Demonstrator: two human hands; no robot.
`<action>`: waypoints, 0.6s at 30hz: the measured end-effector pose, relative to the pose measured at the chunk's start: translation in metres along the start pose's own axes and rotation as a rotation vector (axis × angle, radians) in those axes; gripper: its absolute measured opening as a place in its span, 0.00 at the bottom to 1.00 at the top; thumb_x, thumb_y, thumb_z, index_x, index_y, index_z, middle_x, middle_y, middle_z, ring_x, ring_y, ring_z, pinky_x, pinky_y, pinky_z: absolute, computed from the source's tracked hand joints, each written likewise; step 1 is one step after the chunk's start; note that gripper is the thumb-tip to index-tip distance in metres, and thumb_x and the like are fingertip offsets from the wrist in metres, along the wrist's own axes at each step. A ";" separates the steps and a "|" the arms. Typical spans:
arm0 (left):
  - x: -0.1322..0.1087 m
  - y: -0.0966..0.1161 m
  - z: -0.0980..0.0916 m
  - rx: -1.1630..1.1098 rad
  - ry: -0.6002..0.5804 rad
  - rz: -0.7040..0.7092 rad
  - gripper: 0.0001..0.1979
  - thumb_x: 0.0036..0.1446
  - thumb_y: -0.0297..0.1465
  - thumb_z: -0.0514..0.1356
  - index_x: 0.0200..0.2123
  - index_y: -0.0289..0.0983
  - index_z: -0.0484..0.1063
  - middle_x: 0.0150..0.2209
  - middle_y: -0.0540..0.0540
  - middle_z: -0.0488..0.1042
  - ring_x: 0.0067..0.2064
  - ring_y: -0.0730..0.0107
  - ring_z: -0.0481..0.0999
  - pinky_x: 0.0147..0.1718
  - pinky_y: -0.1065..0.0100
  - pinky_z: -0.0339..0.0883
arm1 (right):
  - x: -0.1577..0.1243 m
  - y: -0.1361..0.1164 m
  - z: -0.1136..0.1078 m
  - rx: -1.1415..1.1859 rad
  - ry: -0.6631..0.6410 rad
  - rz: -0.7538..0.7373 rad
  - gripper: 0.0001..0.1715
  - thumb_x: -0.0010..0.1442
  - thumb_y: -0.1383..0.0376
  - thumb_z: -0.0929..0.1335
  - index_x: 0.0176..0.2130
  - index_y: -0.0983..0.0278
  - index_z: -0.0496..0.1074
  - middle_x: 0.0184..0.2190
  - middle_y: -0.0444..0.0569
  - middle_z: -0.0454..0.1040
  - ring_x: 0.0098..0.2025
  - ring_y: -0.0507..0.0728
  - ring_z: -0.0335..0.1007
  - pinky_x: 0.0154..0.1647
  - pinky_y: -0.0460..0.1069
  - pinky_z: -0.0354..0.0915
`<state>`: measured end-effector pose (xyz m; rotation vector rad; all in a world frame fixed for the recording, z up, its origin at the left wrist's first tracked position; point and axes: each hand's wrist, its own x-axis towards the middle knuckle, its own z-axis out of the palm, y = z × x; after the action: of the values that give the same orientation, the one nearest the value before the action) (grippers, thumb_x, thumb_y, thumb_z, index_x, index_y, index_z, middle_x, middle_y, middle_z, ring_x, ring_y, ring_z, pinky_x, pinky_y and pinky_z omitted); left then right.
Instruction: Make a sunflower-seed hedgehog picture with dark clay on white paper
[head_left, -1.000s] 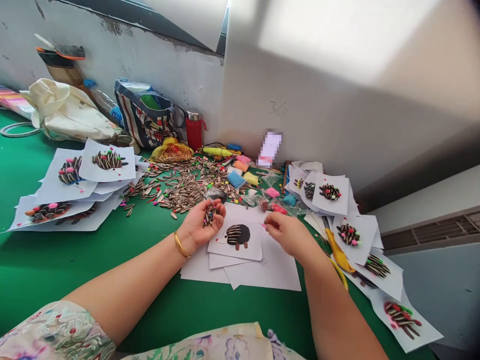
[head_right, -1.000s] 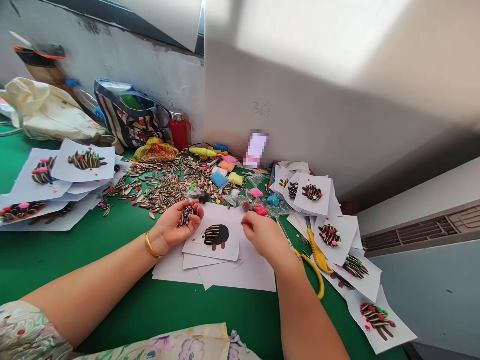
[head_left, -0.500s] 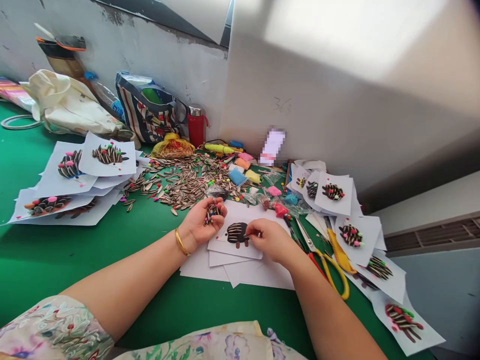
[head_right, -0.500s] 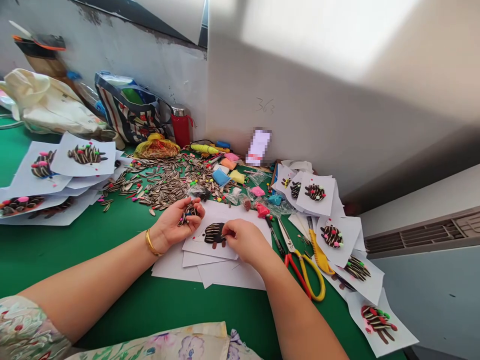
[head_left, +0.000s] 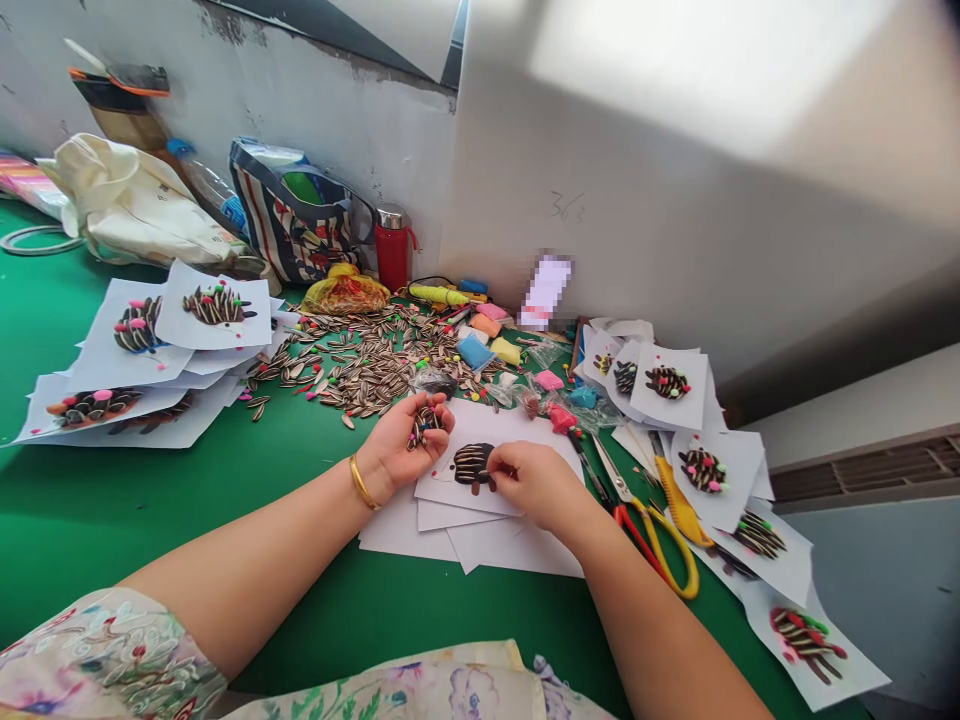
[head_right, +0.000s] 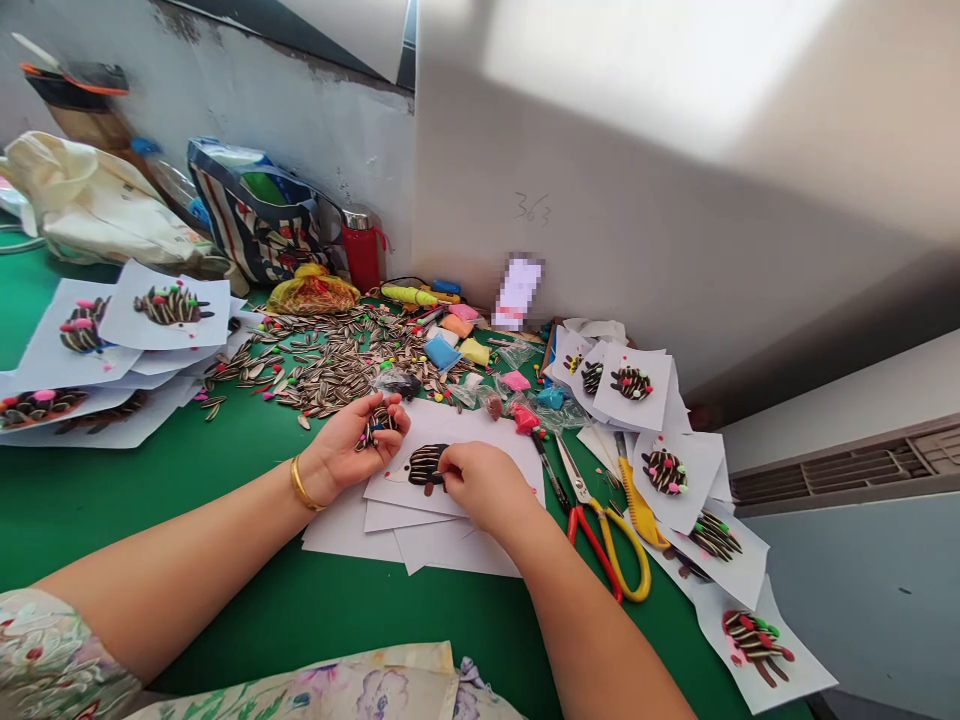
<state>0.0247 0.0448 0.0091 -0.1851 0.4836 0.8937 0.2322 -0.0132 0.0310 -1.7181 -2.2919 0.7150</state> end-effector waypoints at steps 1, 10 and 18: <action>0.000 0.000 0.000 0.001 0.001 0.002 0.08 0.67 0.29 0.51 0.37 0.34 0.68 0.27 0.47 0.66 0.27 0.73 0.73 0.14 0.79 0.57 | 0.000 -0.001 0.001 -0.010 0.012 -0.003 0.09 0.56 0.70 0.66 0.33 0.60 0.76 0.32 0.44 0.77 0.32 0.52 0.68 0.31 0.45 0.56; 0.001 0.001 -0.003 0.006 -0.008 0.003 0.09 0.67 0.30 0.51 0.37 0.33 0.68 0.28 0.47 0.66 0.27 0.73 0.73 0.15 0.79 0.57 | 0.002 -0.003 0.010 -0.038 0.078 -0.057 0.07 0.57 0.70 0.66 0.32 0.61 0.74 0.31 0.44 0.76 0.33 0.53 0.67 0.33 0.46 0.55; -0.001 -0.001 0.001 0.016 0.024 0.013 0.09 0.67 0.30 0.51 0.37 0.34 0.68 0.27 0.47 0.66 0.27 0.73 0.73 0.14 0.80 0.57 | 0.004 -0.006 0.013 -0.046 0.068 -0.049 0.08 0.56 0.72 0.66 0.30 0.61 0.73 0.31 0.45 0.76 0.33 0.53 0.67 0.32 0.46 0.53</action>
<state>0.0255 0.0436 0.0108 -0.1789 0.5148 0.9008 0.2202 -0.0139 0.0221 -1.6727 -2.3133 0.5897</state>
